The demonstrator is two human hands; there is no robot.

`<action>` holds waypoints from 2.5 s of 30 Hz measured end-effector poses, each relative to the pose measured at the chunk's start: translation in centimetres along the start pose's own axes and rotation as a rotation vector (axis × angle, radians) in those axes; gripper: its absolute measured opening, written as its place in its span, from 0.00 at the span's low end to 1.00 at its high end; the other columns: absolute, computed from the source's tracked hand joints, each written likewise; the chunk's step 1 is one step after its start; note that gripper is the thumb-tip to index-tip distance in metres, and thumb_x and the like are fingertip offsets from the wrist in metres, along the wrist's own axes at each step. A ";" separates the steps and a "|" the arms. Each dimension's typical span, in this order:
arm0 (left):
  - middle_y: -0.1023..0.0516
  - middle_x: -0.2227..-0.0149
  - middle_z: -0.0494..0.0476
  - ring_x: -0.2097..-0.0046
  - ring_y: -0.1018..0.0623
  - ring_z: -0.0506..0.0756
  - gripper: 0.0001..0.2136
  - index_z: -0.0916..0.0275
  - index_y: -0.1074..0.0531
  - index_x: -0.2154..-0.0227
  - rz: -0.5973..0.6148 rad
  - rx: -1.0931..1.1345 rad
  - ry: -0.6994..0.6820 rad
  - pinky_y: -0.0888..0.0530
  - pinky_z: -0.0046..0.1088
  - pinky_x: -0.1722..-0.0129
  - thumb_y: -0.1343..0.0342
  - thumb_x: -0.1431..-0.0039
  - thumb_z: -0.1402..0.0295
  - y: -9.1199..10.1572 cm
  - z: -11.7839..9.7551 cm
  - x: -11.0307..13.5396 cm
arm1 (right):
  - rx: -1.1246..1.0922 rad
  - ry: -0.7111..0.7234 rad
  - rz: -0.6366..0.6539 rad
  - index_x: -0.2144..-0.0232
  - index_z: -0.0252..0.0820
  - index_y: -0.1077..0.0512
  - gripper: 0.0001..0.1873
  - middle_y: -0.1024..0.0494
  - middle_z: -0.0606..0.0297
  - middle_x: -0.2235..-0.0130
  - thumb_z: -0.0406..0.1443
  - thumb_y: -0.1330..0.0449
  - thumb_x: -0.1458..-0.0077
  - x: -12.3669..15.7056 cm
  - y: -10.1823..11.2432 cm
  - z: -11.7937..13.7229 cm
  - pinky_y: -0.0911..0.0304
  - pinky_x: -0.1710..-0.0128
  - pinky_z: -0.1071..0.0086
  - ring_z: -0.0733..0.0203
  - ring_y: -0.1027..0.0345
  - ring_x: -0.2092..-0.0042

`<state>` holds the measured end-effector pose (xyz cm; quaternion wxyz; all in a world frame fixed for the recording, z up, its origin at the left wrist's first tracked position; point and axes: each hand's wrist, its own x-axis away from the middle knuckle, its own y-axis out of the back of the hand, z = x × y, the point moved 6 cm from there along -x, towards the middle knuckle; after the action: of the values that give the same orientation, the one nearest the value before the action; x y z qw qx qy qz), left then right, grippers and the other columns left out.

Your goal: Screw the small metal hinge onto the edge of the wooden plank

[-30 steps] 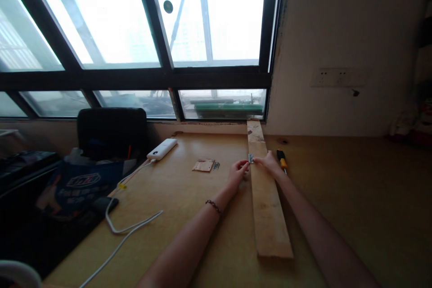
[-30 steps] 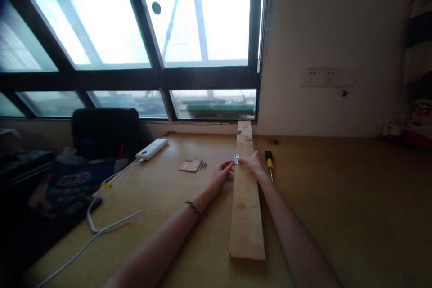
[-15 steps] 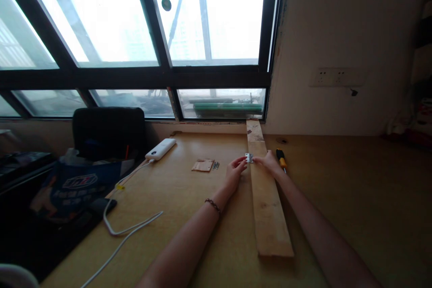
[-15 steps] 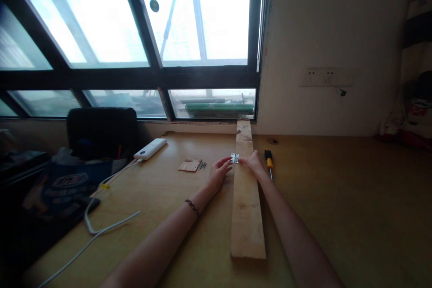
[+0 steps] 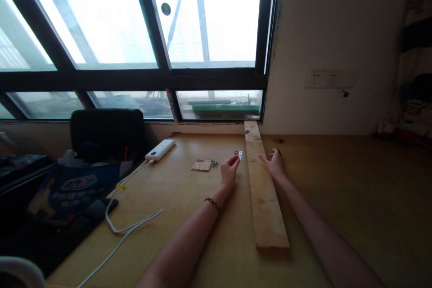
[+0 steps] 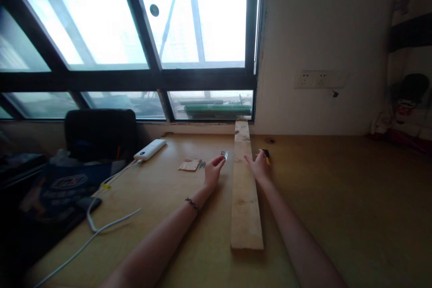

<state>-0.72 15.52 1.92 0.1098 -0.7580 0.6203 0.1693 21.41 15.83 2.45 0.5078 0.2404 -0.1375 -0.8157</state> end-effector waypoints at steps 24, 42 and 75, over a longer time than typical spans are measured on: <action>0.22 0.64 0.57 0.62 0.24 0.55 0.14 0.60 0.25 0.63 -0.066 -0.835 0.143 0.32 0.27 0.62 0.44 0.54 0.63 15.0 2.8 -3.1 | 0.186 0.407 -0.105 0.51 0.38 0.44 0.28 0.33 0.52 0.58 0.49 0.49 0.50 7.2 5.2 -0.1 0.37 0.61 0.61 0.53 0.35 0.61; 0.28 0.56 0.57 0.55 0.32 0.55 0.15 0.58 0.26 0.60 0.021 -1.032 -0.129 0.37 0.29 0.54 0.50 0.48 0.59 13.7 2.3 -2.8 | 0.182 0.504 -0.090 0.52 0.38 0.43 0.24 0.34 0.53 0.58 0.45 0.49 0.48 8.3 5.2 1.3 0.36 0.62 0.61 0.55 0.35 0.62; 0.30 0.57 0.63 0.55 0.29 0.56 0.16 0.65 0.35 0.58 0.085 -0.565 -0.198 0.32 0.33 0.56 0.52 0.46 0.60 6.2 -3.0 2.5 | 0.201 0.054 0.134 0.70 0.37 0.31 0.20 0.25 0.50 0.68 0.49 0.46 0.54 10.0 2.0 -1.1 0.38 0.67 0.64 0.49 0.30 0.65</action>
<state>-5.95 10.81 3.99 -0.0526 -0.7117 0.5661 0.4126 19.83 5.99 -0.11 0.5383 0.3022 -0.2206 -0.7552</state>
